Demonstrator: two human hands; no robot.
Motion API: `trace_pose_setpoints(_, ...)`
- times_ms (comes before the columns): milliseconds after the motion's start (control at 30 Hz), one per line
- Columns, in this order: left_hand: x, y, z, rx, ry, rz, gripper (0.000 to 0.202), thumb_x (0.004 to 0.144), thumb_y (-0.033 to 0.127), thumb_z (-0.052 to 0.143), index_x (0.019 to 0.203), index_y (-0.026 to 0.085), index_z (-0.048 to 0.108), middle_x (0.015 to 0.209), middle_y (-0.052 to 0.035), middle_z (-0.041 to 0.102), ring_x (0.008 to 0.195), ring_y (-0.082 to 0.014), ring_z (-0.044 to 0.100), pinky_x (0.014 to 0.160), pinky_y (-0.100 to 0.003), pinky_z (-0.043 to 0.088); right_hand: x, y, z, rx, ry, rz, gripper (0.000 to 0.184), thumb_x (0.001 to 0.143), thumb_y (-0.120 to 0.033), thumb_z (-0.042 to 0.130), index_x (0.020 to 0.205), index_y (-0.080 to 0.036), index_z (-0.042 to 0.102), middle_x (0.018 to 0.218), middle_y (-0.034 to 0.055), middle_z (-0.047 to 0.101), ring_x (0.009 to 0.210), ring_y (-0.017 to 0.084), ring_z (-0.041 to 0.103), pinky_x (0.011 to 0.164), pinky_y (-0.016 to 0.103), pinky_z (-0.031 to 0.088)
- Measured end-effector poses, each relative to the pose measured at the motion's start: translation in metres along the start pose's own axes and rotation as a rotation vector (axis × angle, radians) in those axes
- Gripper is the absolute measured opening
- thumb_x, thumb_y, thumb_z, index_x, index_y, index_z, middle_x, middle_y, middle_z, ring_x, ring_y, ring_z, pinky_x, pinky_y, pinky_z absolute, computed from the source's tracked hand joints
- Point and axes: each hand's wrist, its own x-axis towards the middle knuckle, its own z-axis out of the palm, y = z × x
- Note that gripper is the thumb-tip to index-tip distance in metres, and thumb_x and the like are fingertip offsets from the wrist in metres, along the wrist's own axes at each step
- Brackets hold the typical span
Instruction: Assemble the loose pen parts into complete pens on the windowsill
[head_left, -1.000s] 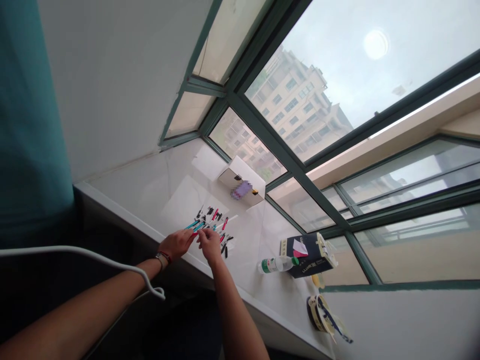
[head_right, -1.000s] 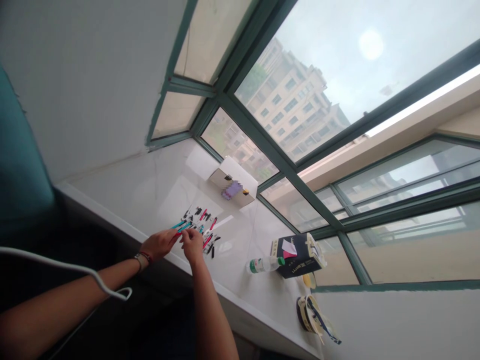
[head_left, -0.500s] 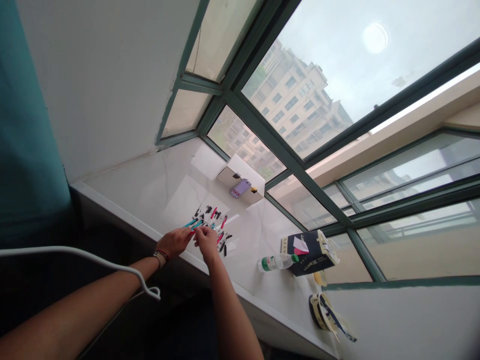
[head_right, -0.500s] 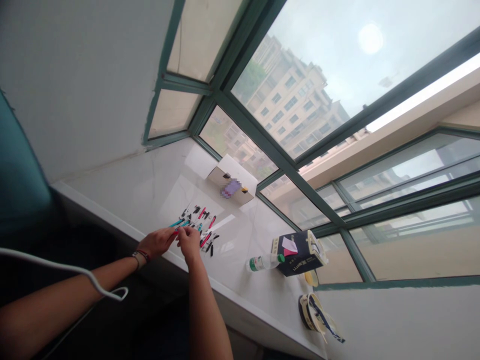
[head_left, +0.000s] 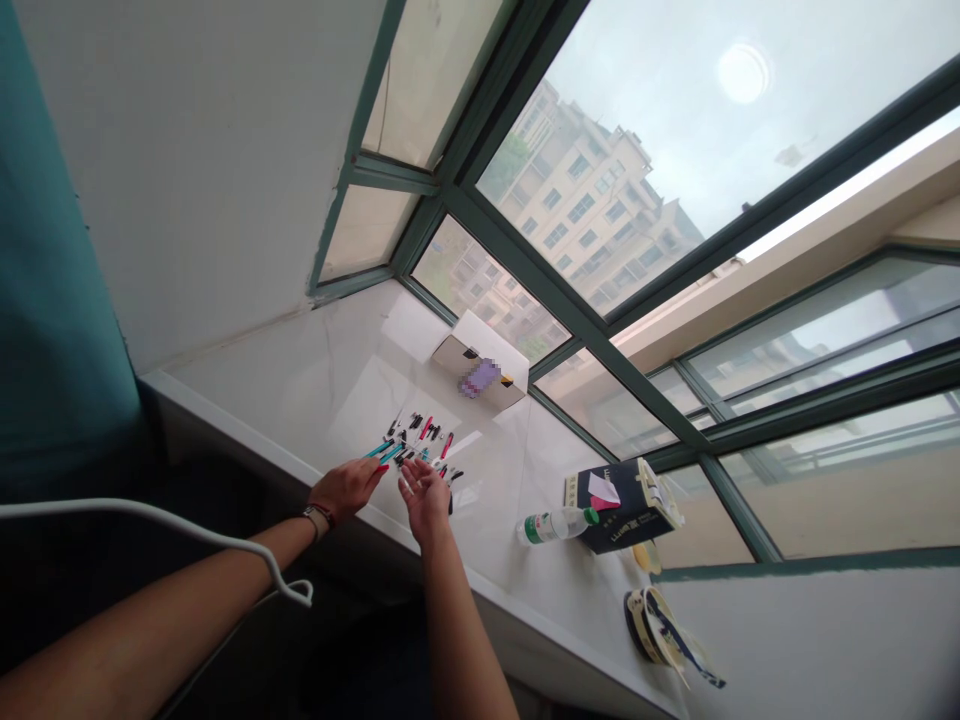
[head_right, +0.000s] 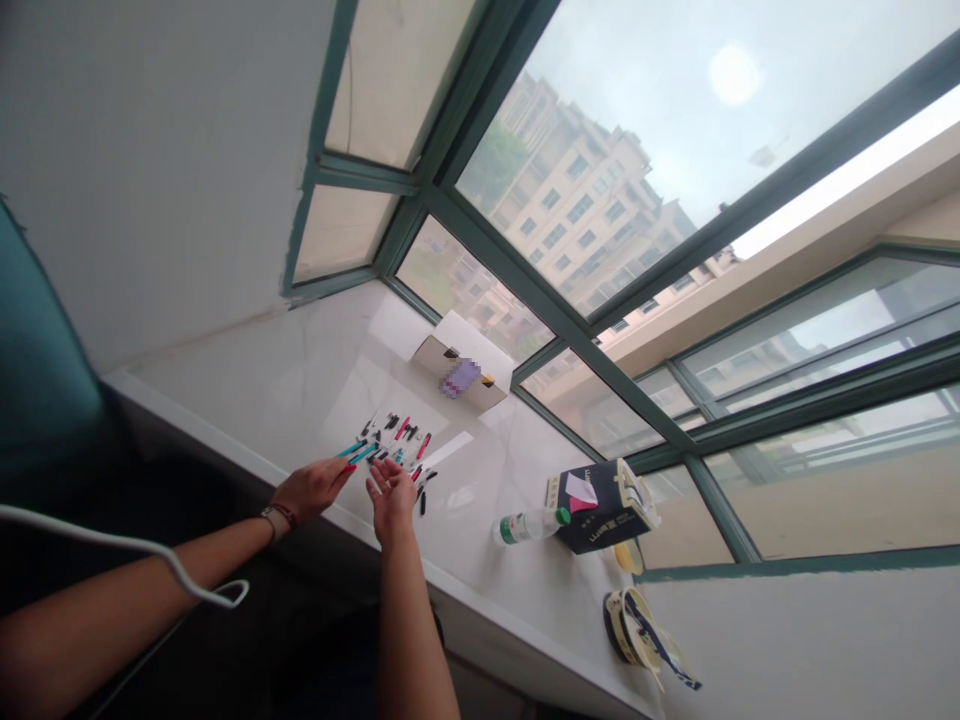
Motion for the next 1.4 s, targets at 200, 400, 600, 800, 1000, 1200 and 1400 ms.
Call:
trace_pose_setpoints(200, -0.001, 0.000, -0.001, -0.028, 0.005, -0.017, 0.037, 0.097, 0.043, 0.033, 0.093, 0.022, 0.064, 0.082, -0.0079, 0.068, 0.076, -0.0186, 0.063, 0.068, -0.027, 0.045, -0.010, -0.003, 0.005, 0.100, -0.150, -0.039, 0.046, 0.064, -0.009, 0.049, 0.107, -0.021, 0.058, 0.132, 0.0104, 0.059, 0.121, 0.021, 0.058, 0.093, 0.038, 0.049)
trace_pose_setpoints(400, -0.001, 0.000, 0.001, 0.062, -0.032, -0.001, 0.041, 0.099, 0.042, 0.028, 0.092, 0.021, 0.062, 0.082, -0.0071, 0.068, 0.075, -0.0180, 0.063, 0.067, -0.027, 0.044, -0.007, 0.008, 0.009, 0.024, -0.075, -0.062, 0.042, 0.065, -0.012, 0.064, 0.105, -0.022, 0.062, 0.129, 0.0107, 0.062, 0.123, 0.022, 0.056, 0.091, 0.032, 0.050)
trace_pose_setpoints(600, -0.003, -0.001, -0.001, 0.056, -0.076, -0.001, 0.041, 0.099, 0.043, 0.028, 0.098, 0.022, 0.062, 0.085, -0.0063, 0.069, 0.078, -0.0183, 0.064, 0.067, -0.027, 0.044, -0.002, 0.031, 0.010, -0.025, 0.025, -0.104, 0.041, 0.063, -0.021, 0.075, 0.103, -0.018, 0.063, 0.116, 0.0124, 0.069, 0.109, 0.023, 0.065, 0.083, 0.031, 0.053)
trace_pose_setpoints(800, -0.002, -0.003, -0.003, 0.056, -0.158, 0.000, 0.034, 0.097, 0.039, 0.033, 0.098, 0.023, 0.063, 0.086, -0.0064, 0.070, 0.080, -0.0194, 0.065, 0.068, -0.027, 0.044, 0.006, 0.061, 0.021, 0.144, 0.041, -0.129, 0.044, 0.064, -0.023, 0.072, 0.107, -0.019, 0.061, 0.113, 0.0119, 0.070, 0.095, 0.023, 0.069, 0.083, 0.036, 0.056)
trace_pose_setpoints(1000, -0.001, 0.002, -0.009, 0.041, -0.160, 0.014, 0.031, 0.096, 0.036, 0.036, 0.094, 0.023, 0.064, 0.087, -0.0059, 0.071, 0.080, -0.0193, 0.065, 0.067, -0.027, 0.044, 0.009, 0.072, 0.022, 0.130, 0.025, -0.098, 0.046, 0.067, -0.021, 0.066, 0.112, -0.017, 0.062, 0.098, 0.0075, 0.072, 0.077, 0.016, 0.068, 0.081, 0.034, 0.057)
trace_pose_setpoints(1200, -0.001, 0.000, -0.008, 0.023, -0.140, 0.047, 0.030, 0.095, 0.035, 0.038, 0.099, 0.025, 0.066, 0.094, -0.0055, 0.072, 0.086, -0.0199, 0.065, 0.072, -0.028, 0.047, 0.007, 0.074, 0.019, 0.211, 0.017, -0.078, 0.047, 0.066, -0.018, 0.068, 0.113, -0.016, 0.063, 0.091, 0.0058, 0.071, 0.077, 0.017, 0.069, 0.082, 0.036, 0.057)
trace_pose_setpoints(1400, -0.002, 0.000, -0.008, 0.030, -0.152, 0.048, 0.032, 0.095, 0.036, 0.038, 0.105, 0.025, 0.067, 0.098, -0.0066, 0.072, 0.088, -0.0202, 0.065, 0.073, -0.029, 0.047, 0.014, 0.082, 0.018, 0.144, 0.022, -0.134, 0.045, 0.065, -0.017, 0.070, 0.109, -0.017, 0.064, 0.103, 0.0105, 0.071, 0.094, 0.023, 0.069, 0.082, 0.038, 0.057)
